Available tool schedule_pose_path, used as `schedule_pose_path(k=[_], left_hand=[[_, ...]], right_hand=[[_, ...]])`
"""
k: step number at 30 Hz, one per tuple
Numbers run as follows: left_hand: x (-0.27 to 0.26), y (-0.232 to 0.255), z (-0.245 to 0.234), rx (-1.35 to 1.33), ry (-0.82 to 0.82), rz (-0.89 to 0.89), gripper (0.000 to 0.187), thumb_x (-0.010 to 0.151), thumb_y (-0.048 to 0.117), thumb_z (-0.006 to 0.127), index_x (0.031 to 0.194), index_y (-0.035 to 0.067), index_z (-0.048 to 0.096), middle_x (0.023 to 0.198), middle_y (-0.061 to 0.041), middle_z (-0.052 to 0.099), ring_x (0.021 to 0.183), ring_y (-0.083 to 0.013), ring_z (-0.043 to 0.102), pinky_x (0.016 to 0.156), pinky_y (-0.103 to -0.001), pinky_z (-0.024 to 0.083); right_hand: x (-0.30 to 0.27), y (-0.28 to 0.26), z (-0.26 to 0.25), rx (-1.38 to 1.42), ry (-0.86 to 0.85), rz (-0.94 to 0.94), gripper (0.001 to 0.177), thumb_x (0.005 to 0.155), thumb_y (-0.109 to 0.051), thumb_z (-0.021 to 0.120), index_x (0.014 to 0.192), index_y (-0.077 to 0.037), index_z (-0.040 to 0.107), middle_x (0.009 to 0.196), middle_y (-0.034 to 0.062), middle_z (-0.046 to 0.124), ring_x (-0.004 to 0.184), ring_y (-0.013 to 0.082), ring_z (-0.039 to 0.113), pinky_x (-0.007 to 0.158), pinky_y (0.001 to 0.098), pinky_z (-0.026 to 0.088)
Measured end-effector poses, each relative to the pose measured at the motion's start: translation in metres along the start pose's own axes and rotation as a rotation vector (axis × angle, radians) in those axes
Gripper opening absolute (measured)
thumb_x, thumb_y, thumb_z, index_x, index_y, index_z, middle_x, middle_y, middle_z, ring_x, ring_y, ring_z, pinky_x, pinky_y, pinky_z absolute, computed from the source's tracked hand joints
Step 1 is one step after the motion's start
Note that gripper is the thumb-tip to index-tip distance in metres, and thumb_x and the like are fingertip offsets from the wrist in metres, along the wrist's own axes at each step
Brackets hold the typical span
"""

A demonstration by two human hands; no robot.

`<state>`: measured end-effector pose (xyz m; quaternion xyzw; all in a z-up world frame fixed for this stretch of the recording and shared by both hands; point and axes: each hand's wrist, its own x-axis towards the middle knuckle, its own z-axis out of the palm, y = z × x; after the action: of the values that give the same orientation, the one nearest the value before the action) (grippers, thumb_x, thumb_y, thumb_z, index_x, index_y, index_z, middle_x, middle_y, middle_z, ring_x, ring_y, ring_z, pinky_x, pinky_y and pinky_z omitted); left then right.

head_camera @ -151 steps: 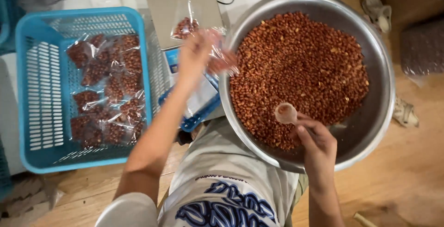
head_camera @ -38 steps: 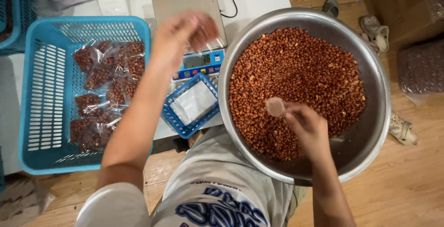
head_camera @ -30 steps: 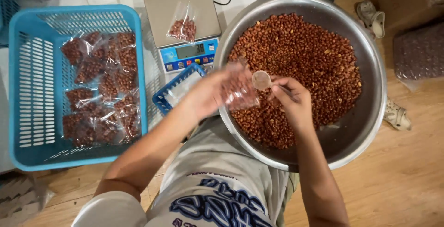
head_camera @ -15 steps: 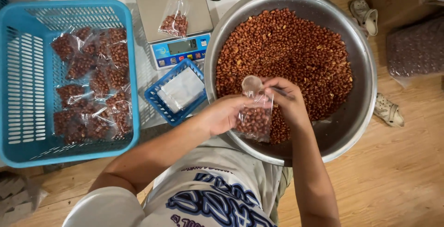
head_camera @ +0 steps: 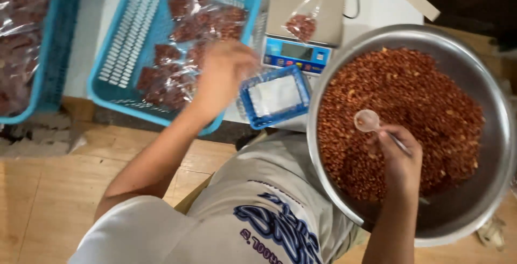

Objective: Manually packing roasted peanuts from a large metal bowl into small individual plastic bags.

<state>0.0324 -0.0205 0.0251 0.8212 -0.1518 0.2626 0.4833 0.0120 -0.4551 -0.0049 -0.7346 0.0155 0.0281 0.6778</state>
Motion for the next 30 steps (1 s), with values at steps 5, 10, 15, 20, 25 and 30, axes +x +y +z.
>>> schedule_pose_path(k=[5, 10, 15, 20, 25, 30], left_hand=[[-0.046, -0.054, -0.014, 0.481, -0.152, -0.319, 0.018, 0.096, 0.003, 0.059, 0.106, 0.005, 0.073, 0.102, -0.017, 0.069, 0.094, -0.0372, 0.068, 0.084, -0.045, 0.054], [-0.040, -0.043, -0.002, 0.581, -0.459, -0.542, 0.020, 0.095, 0.010, 0.058, 0.107, 0.001, 0.070, 0.101, -0.026, 0.070, 0.091, -0.0491, 0.071, 0.081, -0.056, 0.056], [-0.044, -0.039, 0.070, 0.289, -0.410, -0.311, 0.011, 0.097, 0.018, 0.068, 0.100, 0.021, 0.078, 0.086, -0.004, 0.073, 0.087, -0.0323, 0.072, 0.081, -0.042, 0.056], [-0.053, -0.032, 0.136, 0.433, -0.579, -0.039, 0.025, 0.090, 0.007, 0.065, 0.113, 0.009, 0.075, 0.113, -0.012, 0.070, 0.109, -0.0343, 0.066, 0.088, -0.040, 0.056], [-0.050, -0.029, 0.132, 0.042, -0.519, -0.217, 0.010, 0.083, 0.010, 0.076, 0.091, 0.014, 0.077, 0.083, -0.005, 0.070, 0.087, -0.0317, 0.069, 0.083, -0.040, 0.057], [-0.036, -0.036, 0.145, -0.809, 0.021, -0.895, 0.020, 0.102, 0.022, 0.064, 0.112, 0.008, 0.073, 0.091, -0.009, 0.079, 0.084, -0.0094, 0.075, 0.075, -0.016, 0.058]], right_hand=[[0.002, 0.017, 0.000, -0.047, -0.017, 0.019, 0.012, 0.103, 0.000, 0.060, 0.107, 0.011, 0.062, 0.111, 0.0297, 0.065, 0.075, 0.0262, 0.064, 0.064, 0.0337, 0.048], [0.015, 0.006, -0.016, -0.250, 0.048, 0.083, 0.017, 0.108, -0.010, 0.066, 0.111, 0.006, 0.069, 0.077, 0.0223, 0.066, 0.061, 0.0267, 0.063, 0.059, 0.0374, 0.049], [0.035, 0.035, -0.051, -1.434, 0.115, -0.175, 0.026, 0.099, -0.024, 0.073, 0.114, -0.003, 0.077, 0.095, 0.0177, 0.072, 0.089, 0.0364, 0.072, 0.074, 0.0477, 0.059], [-0.004, 0.024, -0.004, -1.006, -0.038, -0.043, 0.015, 0.099, -0.014, 0.070, 0.107, -0.003, 0.075, 0.094, 0.0187, 0.074, 0.094, 0.0393, 0.072, 0.082, 0.0485, 0.057], [-0.029, 0.019, 0.021, -0.455, -0.023, 0.136, 0.012, 0.096, -0.007, 0.072, 0.106, -0.001, 0.074, 0.092, 0.0173, 0.075, 0.090, 0.0261, 0.072, 0.080, 0.0396, 0.059], [-0.028, -0.007, 0.026, 0.145, 0.051, 0.471, 0.020, 0.102, -0.010, 0.062, 0.108, 0.008, 0.069, 0.088, 0.0188, 0.065, 0.076, 0.0252, 0.064, 0.066, 0.0388, 0.052]])
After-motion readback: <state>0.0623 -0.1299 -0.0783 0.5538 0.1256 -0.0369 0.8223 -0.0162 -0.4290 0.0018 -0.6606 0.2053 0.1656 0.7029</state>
